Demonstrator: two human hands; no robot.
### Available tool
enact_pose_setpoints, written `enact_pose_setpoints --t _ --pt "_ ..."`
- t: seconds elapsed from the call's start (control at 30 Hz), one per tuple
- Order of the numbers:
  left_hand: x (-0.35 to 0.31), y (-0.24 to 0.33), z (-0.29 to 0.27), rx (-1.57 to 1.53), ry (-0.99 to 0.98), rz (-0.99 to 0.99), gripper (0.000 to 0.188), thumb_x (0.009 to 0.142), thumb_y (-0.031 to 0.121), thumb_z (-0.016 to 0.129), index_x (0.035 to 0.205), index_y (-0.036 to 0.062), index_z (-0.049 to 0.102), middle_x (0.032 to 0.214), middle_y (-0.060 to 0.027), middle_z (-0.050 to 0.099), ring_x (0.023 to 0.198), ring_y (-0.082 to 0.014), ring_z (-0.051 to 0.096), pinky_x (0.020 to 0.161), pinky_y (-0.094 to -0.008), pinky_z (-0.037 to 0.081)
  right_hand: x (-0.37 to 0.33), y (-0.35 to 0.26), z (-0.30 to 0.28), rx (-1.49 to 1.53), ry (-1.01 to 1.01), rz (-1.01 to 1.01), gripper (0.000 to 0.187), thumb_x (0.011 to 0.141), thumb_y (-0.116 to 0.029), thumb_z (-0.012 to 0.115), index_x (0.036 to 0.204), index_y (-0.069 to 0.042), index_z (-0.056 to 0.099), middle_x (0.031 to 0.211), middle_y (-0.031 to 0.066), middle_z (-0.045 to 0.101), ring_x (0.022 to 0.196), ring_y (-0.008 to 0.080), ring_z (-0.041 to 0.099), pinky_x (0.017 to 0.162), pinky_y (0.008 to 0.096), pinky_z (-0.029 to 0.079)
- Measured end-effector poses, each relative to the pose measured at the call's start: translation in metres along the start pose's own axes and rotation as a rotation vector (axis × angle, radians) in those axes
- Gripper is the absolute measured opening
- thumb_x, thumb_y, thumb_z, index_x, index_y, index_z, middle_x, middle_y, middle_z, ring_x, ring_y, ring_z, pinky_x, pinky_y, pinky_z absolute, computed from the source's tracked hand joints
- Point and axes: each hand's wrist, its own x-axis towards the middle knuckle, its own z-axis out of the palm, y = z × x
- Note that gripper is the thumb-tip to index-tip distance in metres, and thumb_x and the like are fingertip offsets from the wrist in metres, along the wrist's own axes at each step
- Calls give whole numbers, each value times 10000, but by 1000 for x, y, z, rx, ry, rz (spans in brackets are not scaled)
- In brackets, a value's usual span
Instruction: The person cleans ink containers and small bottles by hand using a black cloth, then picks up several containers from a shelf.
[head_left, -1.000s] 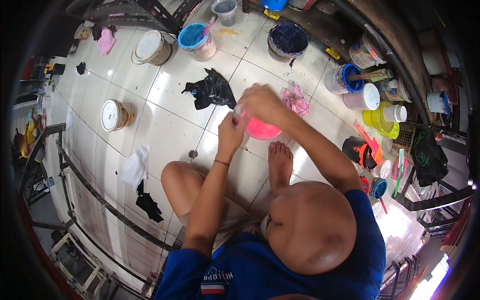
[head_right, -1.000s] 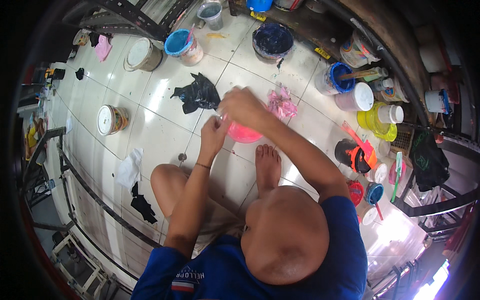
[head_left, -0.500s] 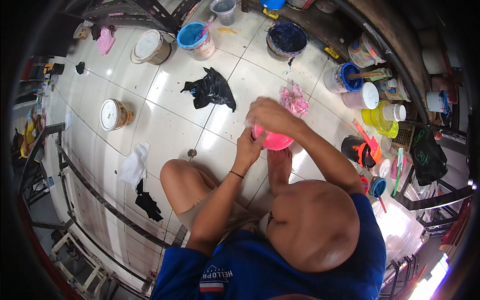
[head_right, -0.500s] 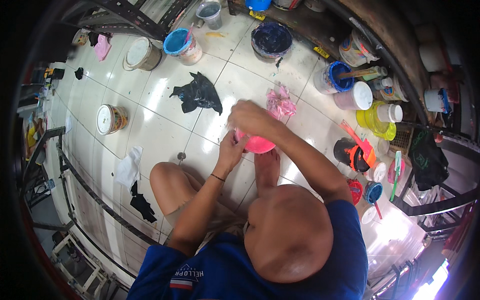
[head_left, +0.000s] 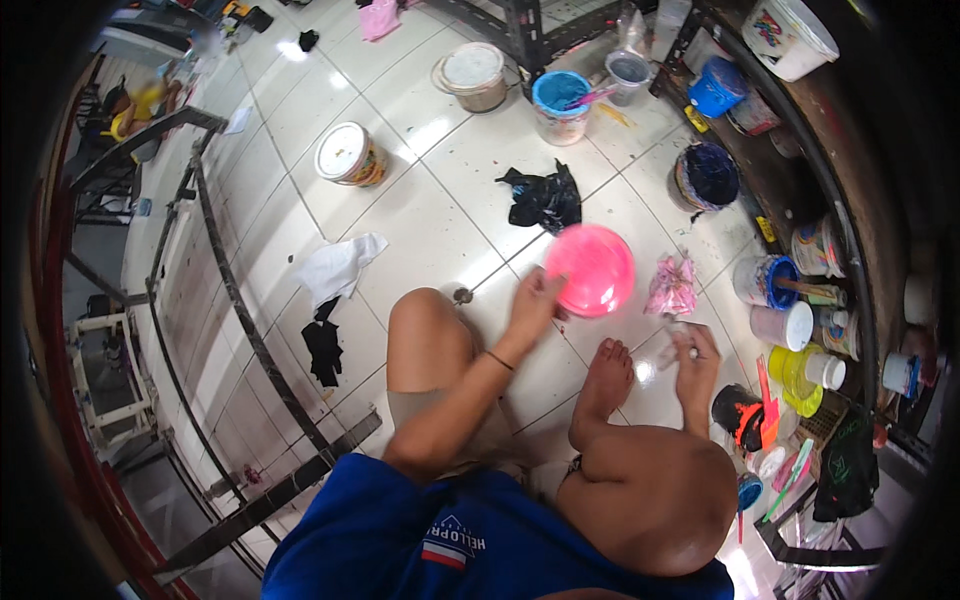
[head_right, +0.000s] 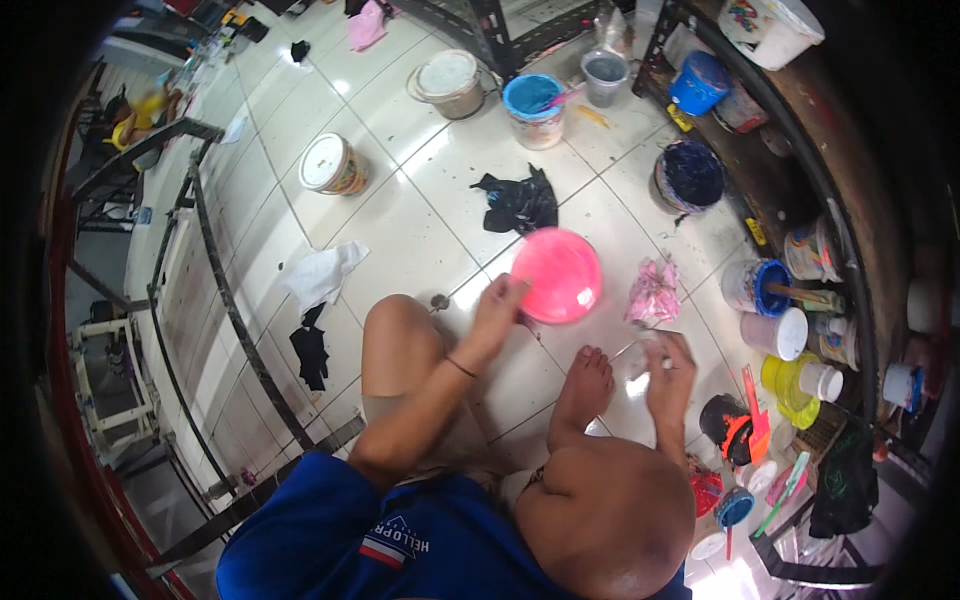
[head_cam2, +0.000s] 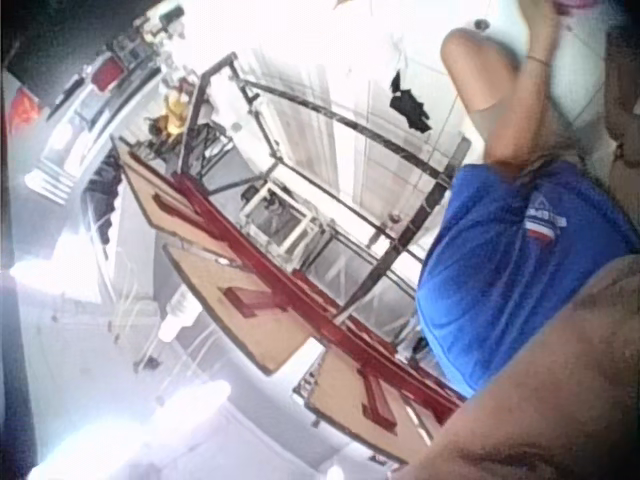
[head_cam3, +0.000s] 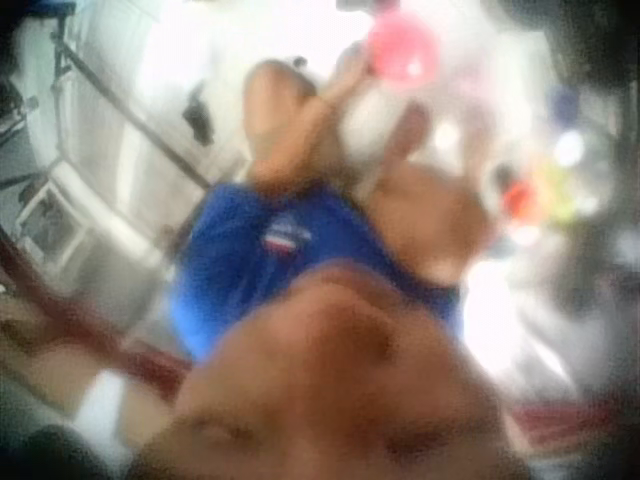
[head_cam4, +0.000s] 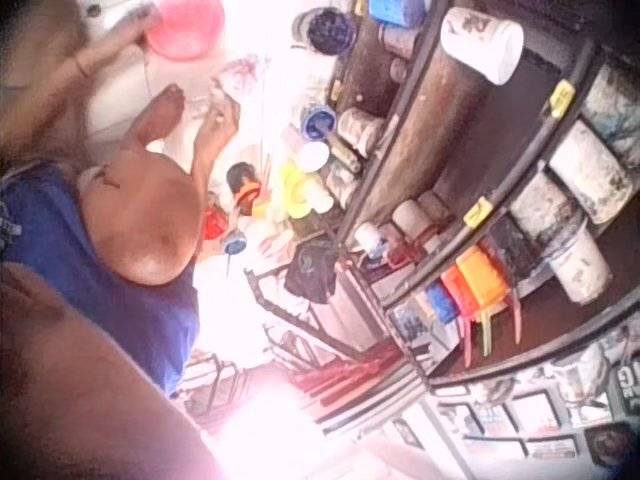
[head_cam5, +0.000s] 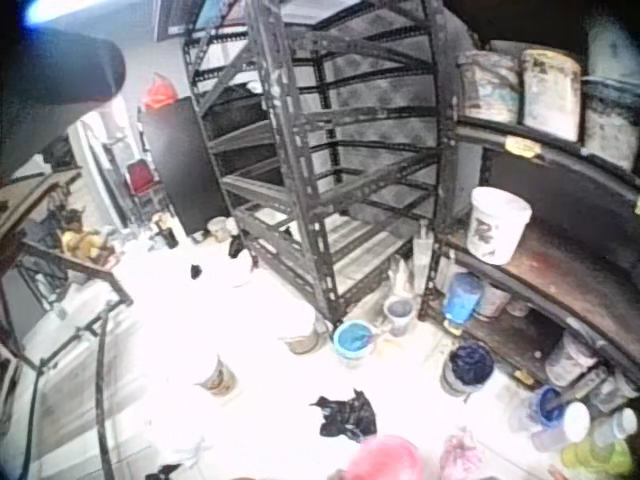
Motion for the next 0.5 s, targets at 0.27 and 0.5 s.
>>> enact_pose_setpoints --t 0.27,0.5 --pt "62 205 -192 -191 492 563 325 930 374 631 876 55 596 721 -18 507 652 -124 480 599 -262 441 21 0 11 -190 -144 -22 181 904 -86 611 1032 26 673 926 129 645 807 235 609 721 326 475" --pt "128 249 -342 -303 676 353 330 947 323 604 1042 11 551 811 -72 572 672 -164 604 589 -227 575 50 -22 50 -305 -438 -198 177 876 -88 633 1013 13 678 964 157 645 853 325 628 751 370 496"
